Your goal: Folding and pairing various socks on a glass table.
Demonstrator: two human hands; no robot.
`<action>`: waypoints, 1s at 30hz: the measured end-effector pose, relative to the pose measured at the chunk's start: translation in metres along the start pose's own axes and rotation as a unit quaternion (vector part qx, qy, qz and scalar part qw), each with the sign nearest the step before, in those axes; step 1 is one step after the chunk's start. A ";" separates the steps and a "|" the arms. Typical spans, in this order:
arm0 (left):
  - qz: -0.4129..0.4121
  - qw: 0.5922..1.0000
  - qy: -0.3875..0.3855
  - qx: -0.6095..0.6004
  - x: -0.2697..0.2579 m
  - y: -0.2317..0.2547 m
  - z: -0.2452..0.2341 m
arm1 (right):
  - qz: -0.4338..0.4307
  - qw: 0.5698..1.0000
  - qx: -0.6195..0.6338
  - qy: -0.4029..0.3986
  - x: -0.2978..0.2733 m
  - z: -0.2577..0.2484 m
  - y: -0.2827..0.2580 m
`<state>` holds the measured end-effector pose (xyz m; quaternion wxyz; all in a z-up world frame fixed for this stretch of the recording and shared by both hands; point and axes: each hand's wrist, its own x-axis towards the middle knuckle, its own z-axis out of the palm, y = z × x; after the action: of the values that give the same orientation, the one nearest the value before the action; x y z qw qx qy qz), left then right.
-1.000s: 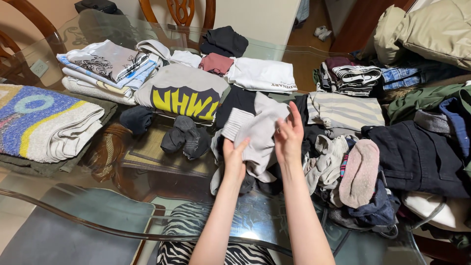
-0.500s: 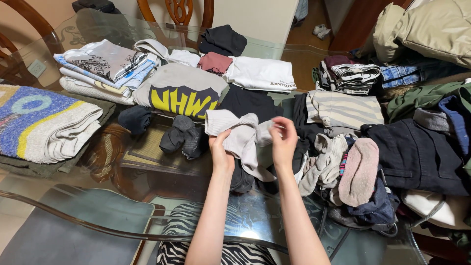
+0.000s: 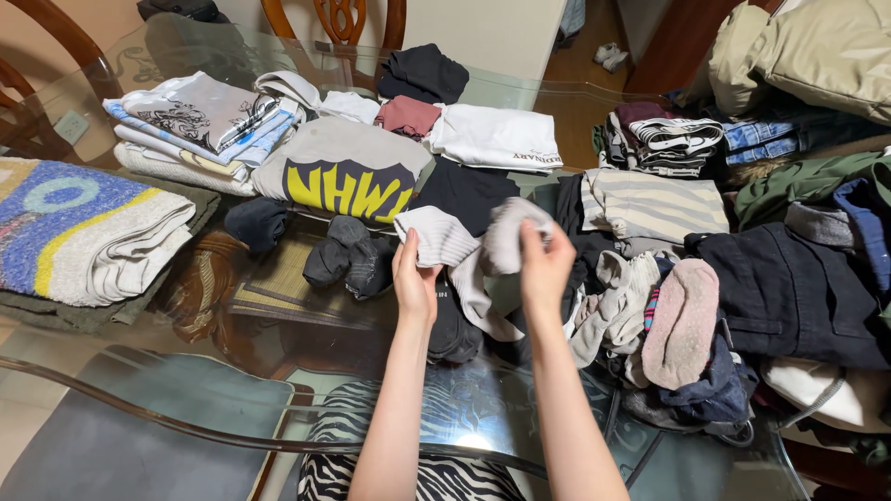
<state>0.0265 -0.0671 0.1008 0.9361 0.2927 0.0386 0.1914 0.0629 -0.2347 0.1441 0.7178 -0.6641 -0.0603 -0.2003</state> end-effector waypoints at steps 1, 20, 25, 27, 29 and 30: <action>0.000 1.000 0.000 -0.001 0.000 -0.001 0.002 | -0.001 1.000 0.000 0.000 0.003 -0.002 -0.011; 0.096 0.946 -0.302 0.070 0.011 0.046 0.159 | 0.029 0.971 0.109 -0.213 0.062 0.006 -0.154; 0.155 0.949 -0.251 0.114 0.030 0.039 0.153 | 0.011 0.974 0.075 -0.213 0.079 -0.004 -0.153; 0.179 0.947 -0.221 0.147 0.028 0.044 0.159 | -0.007 0.979 0.055 -0.196 0.079 -0.004 -0.165; 0.198 0.938 -0.207 0.195 0.022 0.048 0.167 | -0.017 0.977 0.035 -0.208 0.078 -0.003 -0.162; 0.212 0.928 -0.188 0.243 0.019 0.050 0.171 | -0.021 0.975 0.013 -0.220 0.078 -0.001 -0.161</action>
<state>0.0588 -0.1132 0.2709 0.7641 0.5428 -0.1561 0.3117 0.0750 -0.2584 0.3208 0.6913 -0.6808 -0.2338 -0.0636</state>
